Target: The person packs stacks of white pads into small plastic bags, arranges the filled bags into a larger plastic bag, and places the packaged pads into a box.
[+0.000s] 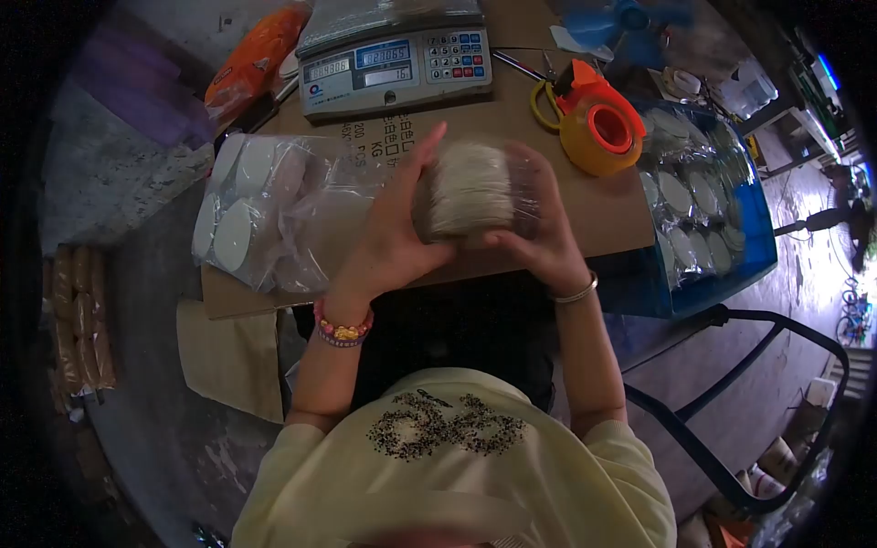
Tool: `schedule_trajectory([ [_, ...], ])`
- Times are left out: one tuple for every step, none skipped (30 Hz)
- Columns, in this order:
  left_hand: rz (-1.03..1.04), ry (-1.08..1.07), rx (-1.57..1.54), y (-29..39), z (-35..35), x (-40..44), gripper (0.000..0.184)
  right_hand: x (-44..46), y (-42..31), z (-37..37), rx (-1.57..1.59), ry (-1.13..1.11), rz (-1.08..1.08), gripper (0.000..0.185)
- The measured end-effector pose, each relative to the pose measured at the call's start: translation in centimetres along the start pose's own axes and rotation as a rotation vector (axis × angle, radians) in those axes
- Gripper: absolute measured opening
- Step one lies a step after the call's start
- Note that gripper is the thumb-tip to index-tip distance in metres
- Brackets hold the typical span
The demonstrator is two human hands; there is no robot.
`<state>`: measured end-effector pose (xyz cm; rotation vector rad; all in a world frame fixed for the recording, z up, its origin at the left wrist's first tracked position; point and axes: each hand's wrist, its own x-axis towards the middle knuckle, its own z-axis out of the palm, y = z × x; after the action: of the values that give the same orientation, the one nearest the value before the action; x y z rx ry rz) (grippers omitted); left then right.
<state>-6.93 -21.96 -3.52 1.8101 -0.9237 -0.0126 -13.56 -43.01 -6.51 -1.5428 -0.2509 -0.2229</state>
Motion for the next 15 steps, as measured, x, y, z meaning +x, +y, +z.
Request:
schedule_trajectory([
  [0.068, -0.039, 0.228, 1.2, -0.8, 0.5, 0.101, 0.2, -1.5, -0.2, 0.126, 0.014, -0.087, 0.107],
  [0.066, -0.025, 0.230, 1.8, -1.2, 1.0, 0.101, 1.1, -2.8, 0.1, 0.178, 0.045, -0.206, 0.113],
  [0.102, -0.098, 0.391, 2.3, -1.5, 1.4, 0.100, 1.8, -4.4, -0.4, 0.177, 0.027, -0.208, 0.113],
  [0.131, -0.178, 0.550, 2.6, -1.5, 1.6, 0.099, 2.2, -6.0, -1.2, -0.269, -0.095, -0.228, 0.117],
  [0.129, -0.174, 0.552, 2.2, -1.2, 2.0, 0.099, 2.5, -7.2, -1.6, -0.715, -0.206, -0.246, 0.121],
  [0.081, -0.254, 0.572, 1.3, -0.7, 2.5, 0.098, 3.1, -7.8, -0.9, -0.952, -0.307, -0.311, 0.120],
  [0.035, -0.335, 0.591, 0.5, -0.1, 2.6, 0.098, 3.6, -7.1, -0.1, -0.955, -0.301, -0.313, 0.120],
  [0.044, -0.338, 0.595, -0.2, 0.4, 2.3, 0.098, 4.1, -5.6, 0.7, -1.161, -0.352, -0.268, 0.113],
  [0.045, -0.263, 0.564, -0.9, 0.7, 1.8, 0.098, 4.6, -4.8, 0.9, -1.366, -0.405, -0.215, 0.106],
  [0.036, -0.184, 0.529, -1.3, 0.9, 1.1, 0.098, 5.0, -5.0, 1.0, -1.364, -0.409, -0.215, 0.106],
  [0.024, -0.176, 0.531, -0.7, 0.7, 0.4, 0.098, 5.5, -5.3, 1.1, -1.333, -0.436, -0.197, 0.098],
  [0.038, -0.036, 0.508, 0.4, 0.2, -0.5, 0.095, 6.3, -5.3, 1.4, -1.300, -0.469, -0.185, 0.090],
  [0.051, 0.106, 0.485, 1.5, -0.5, -1.4, 0.093, 7.1, -4.9, 0.9, -1.292, -0.492, -0.197, 0.090],
  [0.030, 0.114, 0.492, 2.7, -1.7, -2.6, 0.093, 7.6, -4.1, -0.4, -1.271, -0.521, -0.209, 0.083],
  [-0.014, 0.138, 0.700, 4.0, -3.4, -4.1, 0.090, 7.9, -3.4, -1.6, -1.248, -0.544, -0.217, 0.077],
])
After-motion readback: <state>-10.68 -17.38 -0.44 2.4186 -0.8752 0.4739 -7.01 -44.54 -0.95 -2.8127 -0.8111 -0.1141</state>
